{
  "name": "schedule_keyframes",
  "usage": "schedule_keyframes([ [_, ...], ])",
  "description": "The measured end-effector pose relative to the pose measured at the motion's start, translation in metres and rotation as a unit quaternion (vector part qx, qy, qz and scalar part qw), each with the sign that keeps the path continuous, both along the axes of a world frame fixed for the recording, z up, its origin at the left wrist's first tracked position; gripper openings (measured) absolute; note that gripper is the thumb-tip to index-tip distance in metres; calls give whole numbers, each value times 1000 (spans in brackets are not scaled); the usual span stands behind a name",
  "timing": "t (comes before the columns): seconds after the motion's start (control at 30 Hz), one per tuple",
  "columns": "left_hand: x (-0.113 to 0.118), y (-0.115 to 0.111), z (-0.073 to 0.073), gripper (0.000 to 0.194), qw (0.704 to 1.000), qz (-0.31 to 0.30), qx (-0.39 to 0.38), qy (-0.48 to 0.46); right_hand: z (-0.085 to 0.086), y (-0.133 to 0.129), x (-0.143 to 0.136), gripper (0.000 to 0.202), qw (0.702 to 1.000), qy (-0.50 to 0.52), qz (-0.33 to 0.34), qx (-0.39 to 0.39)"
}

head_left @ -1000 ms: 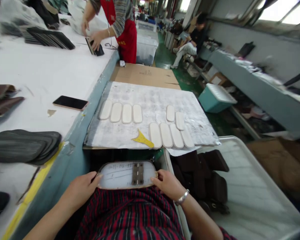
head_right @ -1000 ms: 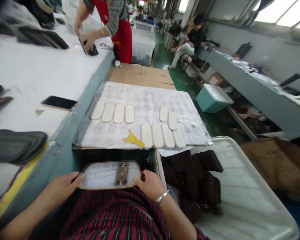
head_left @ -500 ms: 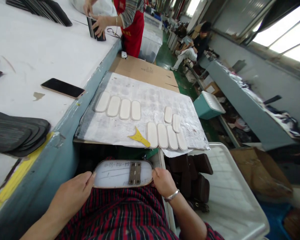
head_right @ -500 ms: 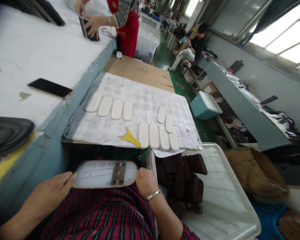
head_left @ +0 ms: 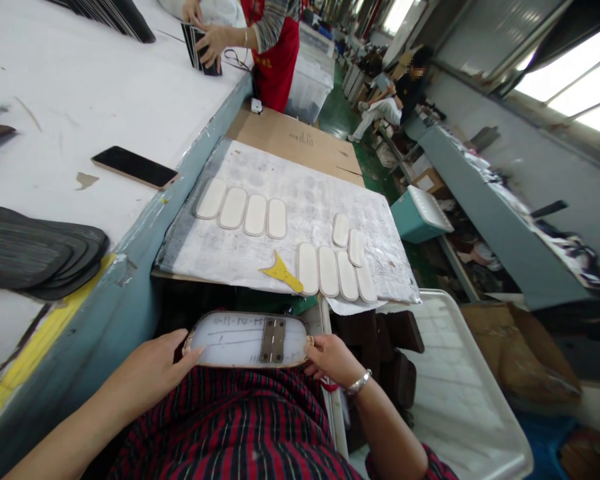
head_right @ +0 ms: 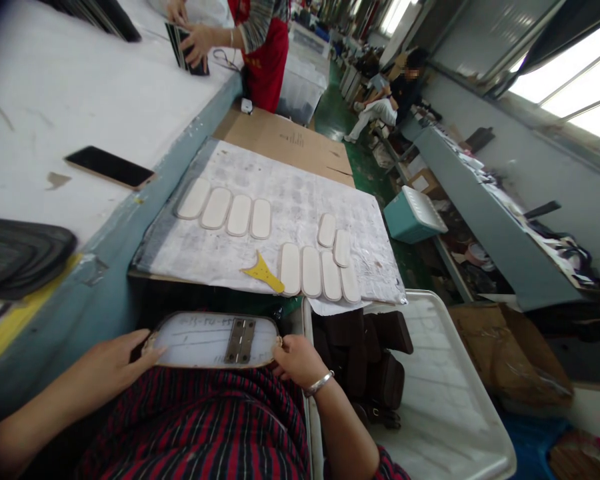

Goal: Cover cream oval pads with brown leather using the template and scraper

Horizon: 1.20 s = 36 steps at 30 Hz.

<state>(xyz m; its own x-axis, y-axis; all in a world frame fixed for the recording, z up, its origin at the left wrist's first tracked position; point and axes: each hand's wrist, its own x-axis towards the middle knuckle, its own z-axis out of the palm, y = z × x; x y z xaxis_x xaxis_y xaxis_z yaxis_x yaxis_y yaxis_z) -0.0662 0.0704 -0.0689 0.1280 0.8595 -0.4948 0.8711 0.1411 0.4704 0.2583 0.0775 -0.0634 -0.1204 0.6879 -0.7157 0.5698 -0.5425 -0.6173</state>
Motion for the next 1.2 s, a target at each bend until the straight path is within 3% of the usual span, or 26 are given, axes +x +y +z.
schedule_keyframes([
  [0.2, 1, -5, 0, 40, 1000, 7, 1, -13, -5, -11, -1, 14, 998, -46, 45, 29],
  [0.4, -1, 0, 6, 39, 999, 12, -1, -31, 1, -9, -5, 25, 994, -74, 64, 54],
  [0.57, -1, 2, 20, 30, 997, 44, 32, -54, 10, -4, -5, 31, 961, -169, 132, 176],
  [0.9, 6, 2, 16, 26, 995, 81, 48, -12, 10, -9, -8, 29, 934, -238, 166, 207],
  [1.2, 17, -19, 19, 18, 994, 82, 72, -29, 1, -27, -16, 23, 970, -163, 107, 148],
])
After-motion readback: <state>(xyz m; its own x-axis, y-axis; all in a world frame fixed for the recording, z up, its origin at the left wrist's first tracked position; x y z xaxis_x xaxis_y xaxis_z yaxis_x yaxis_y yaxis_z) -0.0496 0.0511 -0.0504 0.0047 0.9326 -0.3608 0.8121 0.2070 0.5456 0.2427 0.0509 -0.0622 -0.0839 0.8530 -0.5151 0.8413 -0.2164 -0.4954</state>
